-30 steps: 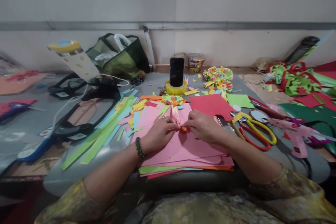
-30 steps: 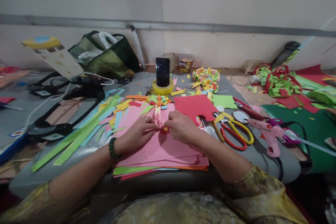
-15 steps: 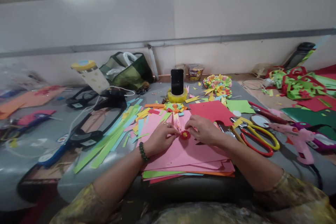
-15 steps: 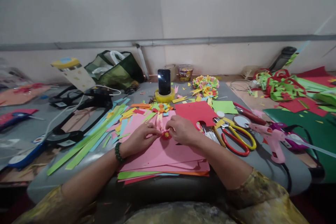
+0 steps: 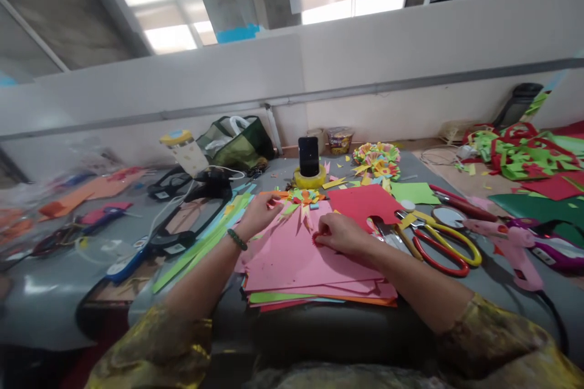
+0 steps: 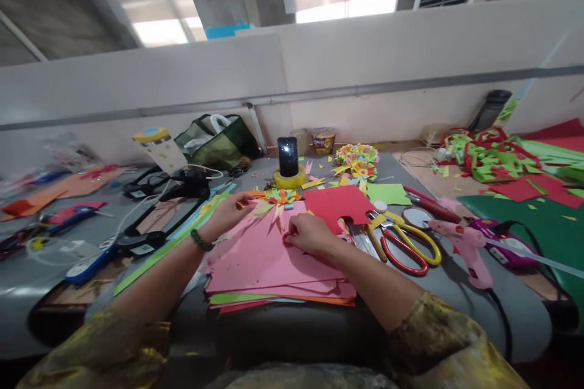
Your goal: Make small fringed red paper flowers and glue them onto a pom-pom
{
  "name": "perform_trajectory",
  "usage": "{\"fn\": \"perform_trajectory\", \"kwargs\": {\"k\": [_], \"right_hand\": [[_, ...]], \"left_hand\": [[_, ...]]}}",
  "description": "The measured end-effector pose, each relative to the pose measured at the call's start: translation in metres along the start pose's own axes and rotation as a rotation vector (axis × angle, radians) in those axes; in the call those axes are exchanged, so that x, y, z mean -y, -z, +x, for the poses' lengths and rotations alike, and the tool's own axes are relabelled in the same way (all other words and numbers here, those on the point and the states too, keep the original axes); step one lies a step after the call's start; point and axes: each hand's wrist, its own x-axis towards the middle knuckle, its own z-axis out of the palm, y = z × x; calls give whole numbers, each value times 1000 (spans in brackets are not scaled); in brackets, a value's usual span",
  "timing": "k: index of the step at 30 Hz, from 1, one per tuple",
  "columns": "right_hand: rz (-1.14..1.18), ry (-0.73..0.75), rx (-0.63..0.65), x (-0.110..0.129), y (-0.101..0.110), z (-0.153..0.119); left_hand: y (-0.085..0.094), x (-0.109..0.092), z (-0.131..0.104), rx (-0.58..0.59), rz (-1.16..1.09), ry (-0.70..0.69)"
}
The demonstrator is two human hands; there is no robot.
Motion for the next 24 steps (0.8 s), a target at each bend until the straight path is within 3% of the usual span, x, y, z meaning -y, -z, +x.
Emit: {"fn": "perform_trajectory", "kwargs": {"k": [4, 9, 15, 19, 24], "right_hand": [[62, 20, -21, -2, 4, 0], [132, 37, -121, -9, 6, 3], [206, 68, -217, -17, 7, 9], [241, 50, -256, -18, 7, 11], [324, 87, -263, -20, 7, 12]], "left_hand": [[-2, -5, 32, 66, 76, 115], [-21, -11, 63, 224, 92, 298], [-42, -16, 72, 365, -37, 392], [-47, -16, 74, 343, -99, 385], [-41, -15, 75, 319, -106, 354]]}}
